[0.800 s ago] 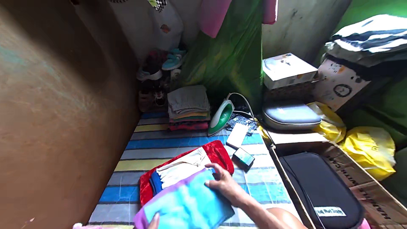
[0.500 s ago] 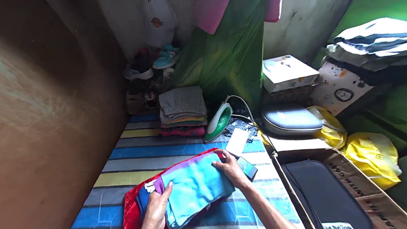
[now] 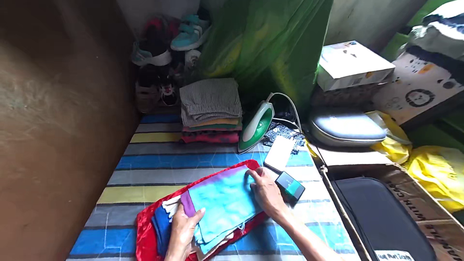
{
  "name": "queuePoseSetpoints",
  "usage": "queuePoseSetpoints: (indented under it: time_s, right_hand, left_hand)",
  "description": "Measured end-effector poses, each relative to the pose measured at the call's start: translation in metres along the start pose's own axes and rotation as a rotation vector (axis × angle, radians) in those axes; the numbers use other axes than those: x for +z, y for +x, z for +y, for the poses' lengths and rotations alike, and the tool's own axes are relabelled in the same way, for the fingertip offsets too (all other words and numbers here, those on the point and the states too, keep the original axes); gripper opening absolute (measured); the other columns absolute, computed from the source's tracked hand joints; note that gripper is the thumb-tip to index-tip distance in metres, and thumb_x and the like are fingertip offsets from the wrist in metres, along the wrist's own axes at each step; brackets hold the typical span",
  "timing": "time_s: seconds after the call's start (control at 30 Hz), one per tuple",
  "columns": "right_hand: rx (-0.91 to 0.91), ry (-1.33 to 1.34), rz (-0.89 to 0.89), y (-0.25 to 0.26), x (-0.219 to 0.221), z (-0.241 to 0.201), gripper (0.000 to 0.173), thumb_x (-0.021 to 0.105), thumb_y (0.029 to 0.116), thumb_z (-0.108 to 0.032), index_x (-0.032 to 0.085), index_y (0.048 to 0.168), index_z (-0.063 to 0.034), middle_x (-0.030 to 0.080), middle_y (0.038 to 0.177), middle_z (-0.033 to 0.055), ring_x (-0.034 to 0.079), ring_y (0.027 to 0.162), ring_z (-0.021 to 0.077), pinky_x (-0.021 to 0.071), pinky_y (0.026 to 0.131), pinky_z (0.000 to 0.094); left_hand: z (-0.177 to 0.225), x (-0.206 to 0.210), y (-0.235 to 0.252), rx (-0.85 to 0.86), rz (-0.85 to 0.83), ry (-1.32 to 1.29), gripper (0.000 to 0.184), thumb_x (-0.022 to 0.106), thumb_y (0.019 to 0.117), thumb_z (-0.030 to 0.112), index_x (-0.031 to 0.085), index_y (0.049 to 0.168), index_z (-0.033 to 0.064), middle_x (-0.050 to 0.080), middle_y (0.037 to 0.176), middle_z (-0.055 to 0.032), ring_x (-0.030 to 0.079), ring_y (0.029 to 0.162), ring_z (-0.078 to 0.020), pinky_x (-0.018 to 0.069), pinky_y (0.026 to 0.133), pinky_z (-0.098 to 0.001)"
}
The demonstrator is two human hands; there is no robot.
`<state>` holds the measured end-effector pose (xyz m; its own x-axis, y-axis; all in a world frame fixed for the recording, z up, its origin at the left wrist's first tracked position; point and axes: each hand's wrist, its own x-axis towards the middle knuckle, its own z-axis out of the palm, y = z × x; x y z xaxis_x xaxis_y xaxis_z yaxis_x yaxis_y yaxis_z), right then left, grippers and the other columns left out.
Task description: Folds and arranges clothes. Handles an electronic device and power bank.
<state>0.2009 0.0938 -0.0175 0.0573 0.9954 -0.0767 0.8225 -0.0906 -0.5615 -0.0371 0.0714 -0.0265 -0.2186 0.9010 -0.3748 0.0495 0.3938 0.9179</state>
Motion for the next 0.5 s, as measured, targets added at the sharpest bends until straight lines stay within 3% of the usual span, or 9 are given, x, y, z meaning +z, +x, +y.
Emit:
queuePoseSetpoints:
  time_s: [0.07, 0.1, 0.17, 0.23, 0.27, 0.33, 0.4, 0.43, 0.5]
  right_hand:
    - [-0.19, -0.087, 0.156, -0.005, 0.015, -0.006, 0.033, 0.061, 0.0979, -0.015, 0.07, 0.129, -0.0072, 0.06, 0.137, 0.0258, 0.057, 0.127, 0.0464, 0.0477, 0.098, 0.0624]
    - [-0.273, -0.107, 0.181, -0.008, 0.022, -0.01, 0.038, 0.061, 0.0991, -0.026, 0.068, 0.132, -0.0099, 0.058, 0.143, 0.0228, 0.054, 0.132, 0.0453, 0.0448, 0.1, 0.065]
    - [-0.3, -0.137, 0.057, -0.012, 0.03, -0.015, 0.057, 0.045, 0.1028, -0.048, 0.053, 0.151, -0.0185, 0.043, 0.16, 0.0156, 0.036, 0.149, 0.0424, 0.0295, 0.111, 0.0698]
    - [-0.211, -0.154, -0.165, -0.011, 0.03, -0.011, 0.068, 0.034, 0.104, -0.058, 0.034, 0.162, -0.0225, 0.026, 0.169, 0.0127, 0.016, 0.156, 0.0404, 0.012, 0.118, 0.0716]
    - [-0.183, -0.166, -0.23, -0.01, 0.03, -0.008, 0.07, 0.031, 0.1038, -0.06, 0.028, 0.164, -0.0233, 0.021, 0.17, 0.0121, 0.012, 0.157, 0.0395, 0.0089, 0.118, 0.0716]
    - [-0.18, -0.167, -0.223, -0.01, 0.034, -0.004, 0.071, 0.031, 0.103, -0.061, 0.029, 0.164, -0.0237, 0.023, 0.17, 0.0125, 0.013, 0.157, 0.0398, 0.0089, 0.118, 0.0724]
    - [-0.226, -0.157, -0.106, -0.011, 0.038, -0.003, 0.07, 0.032, 0.1026, -0.061, 0.036, 0.161, -0.0226, 0.03, 0.167, 0.0143, 0.02, 0.155, 0.0419, 0.0104, 0.117, 0.0745]
    - [-0.261, -0.154, -0.023, -0.011, 0.041, -0.003, 0.069, 0.034, 0.1021, -0.06, 0.041, 0.159, -0.0216, 0.035, 0.164, 0.0157, 0.025, 0.153, 0.0432, 0.0133, 0.115, 0.0759]
    - [-0.305, -0.155, 0.046, -0.011, 0.04, -0.009, 0.068, 0.036, 0.1013, -0.061, 0.046, 0.156, -0.022, 0.038, 0.163, 0.0142, 0.028, 0.153, 0.0428, 0.0161, 0.115, 0.0757]
  left_hand:
    - [-0.003, 0.001, -0.001, 0.058, 0.007, 0.065, 0.078, 0.077, 0.0783, -0.008, 0.039, 0.146, -0.0092, 0.055, 0.137, -0.0272, 0.059, 0.124, -0.0266, 0.05, 0.104, -0.0382]
    - [-0.004, 0.001, -0.002, 0.075, 0.01, 0.091, 0.08, 0.078, 0.0766, -0.007, 0.039, 0.147, -0.0094, 0.054, 0.138, -0.0279, 0.058, 0.126, -0.028, 0.0489, 0.105, -0.0397]
    - [-0.006, 0.002, -0.004, 0.085, 0.01, 0.111, 0.083, 0.078, 0.0754, -0.007, 0.037, 0.148, -0.0094, 0.053, 0.14, -0.0284, 0.056, 0.128, -0.0282, 0.0479, 0.106, -0.0402]
    - [-0.005, 0.002, -0.004, 0.072, 0.002, 0.097, 0.083, 0.077, 0.0769, -0.01, 0.036, 0.149, -0.0092, 0.052, 0.141, -0.0283, 0.056, 0.128, -0.0271, 0.0474, 0.107, -0.0384]
    - [-0.006, 0.002, -0.004, 0.071, 0.006, 0.091, 0.083, 0.077, 0.0765, -0.01, 0.036, 0.148, -0.009, 0.052, 0.14, -0.0282, 0.056, 0.128, -0.0266, 0.0473, 0.107, -0.0375]
    - [-0.007, 0.002, -0.004, 0.105, 0.022, 0.155, 0.087, 0.078, 0.0754, -0.009, 0.034, 0.15, -0.0083, 0.05, 0.143, -0.0288, 0.053, 0.131, -0.0286, 0.0442, 0.11, -0.0393]
    - [0.004, 0.003, -0.011, 0.237, 0.035, 0.429, 0.091, 0.077, 0.0808, 0.0, 0.026, 0.156, -0.0076, 0.04, 0.153, -0.0328, 0.043, 0.142, -0.0423, 0.0345, 0.116, -0.0531]
    - [0.008, 0.006, -0.016, 0.36, 0.072, 0.591, 0.087, 0.076, 0.0839, 0.004, 0.029, 0.156, -0.0082, 0.04, 0.151, -0.0369, 0.044, 0.138, -0.0526, 0.0368, 0.111, -0.0632]
    - [0.003, 0.009, -0.02, 0.689, 0.165, 0.829, 0.075, 0.074, 0.0848, 0.012, 0.041, 0.149, -0.0104, 0.043, 0.143, -0.0438, 0.049, 0.124, -0.0645, 0.0429, 0.096, -0.0719]
